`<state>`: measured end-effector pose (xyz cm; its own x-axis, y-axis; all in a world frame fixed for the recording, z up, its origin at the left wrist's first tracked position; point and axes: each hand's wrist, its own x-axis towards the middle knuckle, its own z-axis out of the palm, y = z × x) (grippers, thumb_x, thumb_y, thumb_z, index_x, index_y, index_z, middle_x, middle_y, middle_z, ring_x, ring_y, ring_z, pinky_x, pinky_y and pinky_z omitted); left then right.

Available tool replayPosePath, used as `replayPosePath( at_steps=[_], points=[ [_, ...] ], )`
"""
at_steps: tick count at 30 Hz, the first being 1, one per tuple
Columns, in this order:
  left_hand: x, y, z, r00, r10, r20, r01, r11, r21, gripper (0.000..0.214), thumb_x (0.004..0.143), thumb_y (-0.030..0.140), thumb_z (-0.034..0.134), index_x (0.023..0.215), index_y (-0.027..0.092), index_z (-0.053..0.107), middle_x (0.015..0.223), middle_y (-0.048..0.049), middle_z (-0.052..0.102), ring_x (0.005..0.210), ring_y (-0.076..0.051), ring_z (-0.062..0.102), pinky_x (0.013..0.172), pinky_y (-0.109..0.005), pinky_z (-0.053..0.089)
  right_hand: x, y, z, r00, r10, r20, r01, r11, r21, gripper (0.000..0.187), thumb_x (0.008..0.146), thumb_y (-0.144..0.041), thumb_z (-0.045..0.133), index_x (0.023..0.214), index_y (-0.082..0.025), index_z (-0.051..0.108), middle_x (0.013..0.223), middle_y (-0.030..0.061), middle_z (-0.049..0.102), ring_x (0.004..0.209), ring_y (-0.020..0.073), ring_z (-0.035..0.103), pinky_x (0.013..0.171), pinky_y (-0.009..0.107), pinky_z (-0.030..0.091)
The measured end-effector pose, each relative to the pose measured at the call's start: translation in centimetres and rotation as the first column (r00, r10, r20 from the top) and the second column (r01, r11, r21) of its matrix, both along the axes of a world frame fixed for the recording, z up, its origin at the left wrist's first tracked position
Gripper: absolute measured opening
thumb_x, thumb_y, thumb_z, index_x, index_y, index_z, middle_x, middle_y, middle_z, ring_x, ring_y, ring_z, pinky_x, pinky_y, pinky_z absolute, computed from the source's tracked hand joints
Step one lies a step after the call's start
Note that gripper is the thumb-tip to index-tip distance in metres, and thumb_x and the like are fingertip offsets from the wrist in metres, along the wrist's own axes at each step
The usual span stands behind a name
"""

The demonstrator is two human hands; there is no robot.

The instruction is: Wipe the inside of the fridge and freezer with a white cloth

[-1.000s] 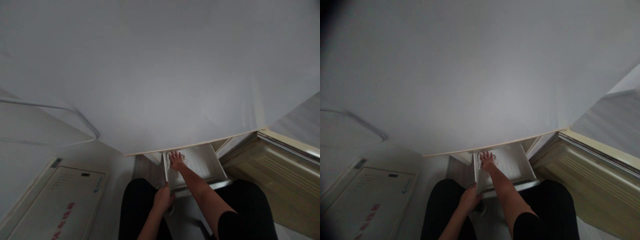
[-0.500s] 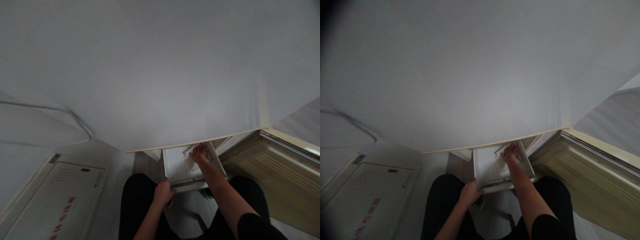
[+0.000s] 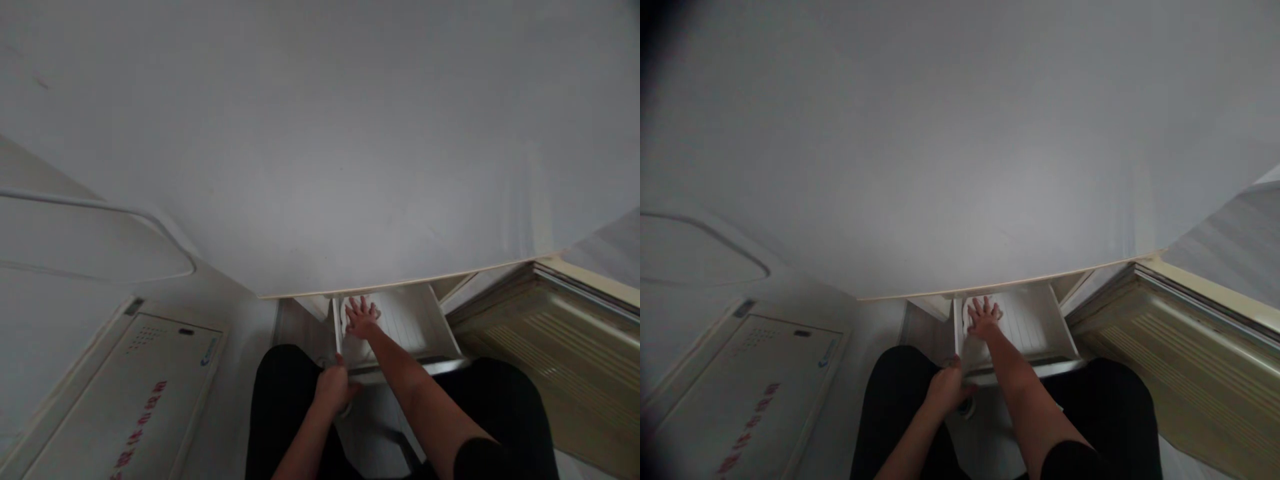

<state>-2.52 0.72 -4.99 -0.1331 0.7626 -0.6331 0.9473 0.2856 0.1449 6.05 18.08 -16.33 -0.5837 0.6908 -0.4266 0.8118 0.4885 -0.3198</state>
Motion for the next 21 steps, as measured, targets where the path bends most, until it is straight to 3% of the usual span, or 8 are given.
replayPosePath(
  at_steps=[2, 5, 8, 11, 14, 17, 21],
  points=[
    [0.1, 0.2, 0.1, 1.000, -0.015, -0.012, 0.016, 1.000, 0.006, 0.091, 0.082, 0.048, 0.068, 0.154, 0.002, 0.037, 0.122, -0.0238, 0.072, 0.115, -0.034, 0.069, 0.094, -0.039, 0.056, 2.8, 1.2, -0.2, 0.997, -0.068, 0.026, 0.067, 0.997, 0.025, 0.088, 0.091, -0.064, 0.056, 0.164, -0.028, 0.024, 0.170, 0.0030, -0.007, 0.154, 0.0417, -0.014, 0.120, 0.067, 0.001],
    [0.0, 0.3, 0.2, 0.999, -0.038, -0.017, 0.038, 0.999, 0.020, 0.091, 0.083, 0.048, 0.067, 0.151, -0.005, 0.037, 0.122, -0.0258, 0.071, 0.115, -0.034, 0.069, 0.094, -0.039, 0.056, 8.0, 3.2, -0.1, 0.973, -0.207, 0.103, 0.197, 0.975, 0.100, 0.096, 0.091, -0.069, 0.055, 0.165, -0.022, 0.018, 0.171, 0.0093, 0.002, 0.155, 0.0419, -0.006, 0.124, 0.058, 0.007],
    [0.0, 0.4, 0.3, 0.998, -0.057, -0.024, 0.057, 0.998, 0.012, 0.090, 0.085, 0.050, 0.064, 0.152, -0.004, 0.037, 0.120, -0.0245, 0.072, 0.114, -0.034, 0.069, 0.093, -0.038, 0.055, 12.8, 4.7, 0.4, 0.934, -0.306, 0.187, 0.274, 0.946, 0.175, 0.094, 0.095, -0.063, 0.054, 0.165, -0.012, 0.017, 0.169, 0.0173, 0.003, 0.155, 0.0426, 0.002, 0.124, 0.055, 0.012],
    [0.0, 0.4, 0.4, 0.996, -0.081, -0.028, 0.081, 0.997, -0.008, 0.090, 0.084, 0.050, 0.067, 0.153, 0.001, 0.036, 0.122, -0.0226, 0.072, 0.115, -0.033, 0.069, 0.093, -0.037, 0.055, 15.0, 5.2, 0.7, 0.915, -0.321, 0.244, 0.282, 0.942, 0.182, 0.092, 0.096, -0.056, 0.055, 0.161, 0.000, 0.024, 0.167, 0.0262, 0.001, 0.154, 0.0441, 0.005, 0.124, 0.053, 0.016],
    [0.1, 0.4, 0.6, 0.995, -0.099, -0.028, 0.098, 0.995, -0.021, 0.090, 0.081, 0.047, 0.071, 0.153, 0.003, 0.038, 0.121, -0.0220, 0.072, 0.116, -0.033, 0.069, 0.094, -0.037, 0.055, 14.0, 4.4, 0.0, 0.893, -0.351, 0.283, 0.317, 0.935, 0.157, 0.098, 0.093, -0.061, 0.056, 0.160, 0.003, 0.023, 0.165, 0.0300, 0.001, 0.152, 0.0498, 0.003, 0.120, 0.062, 0.018],
    [0.3, 0.4, 0.6, 0.995, -0.101, -0.021, 0.101, 0.994, -0.036, 0.090, 0.080, 0.046, 0.072, 0.152, 0.004, 0.039, 0.121, -0.0222, 0.072, 0.116, -0.033, 0.069, 0.095, -0.037, 0.054, 10.8, 2.7, -1.1, 0.873, -0.392, 0.291, 0.375, 0.920, 0.114, 0.105, 0.089, -0.076, 0.047, 0.158, 0.002, 0.031, 0.166, 0.0298, 0.003, 0.149, 0.0555, -0.007, 0.115, 0.075, 0.008],
    [0.5, 0.5, 0.7, 0.995, -0.098, -0.029, 0.097, 0.995, -0.037, 0.090, 0.080, 0.044, 0.073, 0.153, 0.005, 0.038, 0.121, -0.0220, 0.072, 0.115, -0.034, 0.069, 0.095, -0.038, 0.054, 5.3, 0.3, -1.5, 0.927, -0.262, 0.268, 0.262, 0.964, 0.037, 0.112, 0.084, -0.085, 0.043, 0.154, 0.003, 0.040, 0.165, 0.0307, 0.006, 0.147, 0.0577, -0.016, 0.112, 0.077, -0.006]
  ],
)
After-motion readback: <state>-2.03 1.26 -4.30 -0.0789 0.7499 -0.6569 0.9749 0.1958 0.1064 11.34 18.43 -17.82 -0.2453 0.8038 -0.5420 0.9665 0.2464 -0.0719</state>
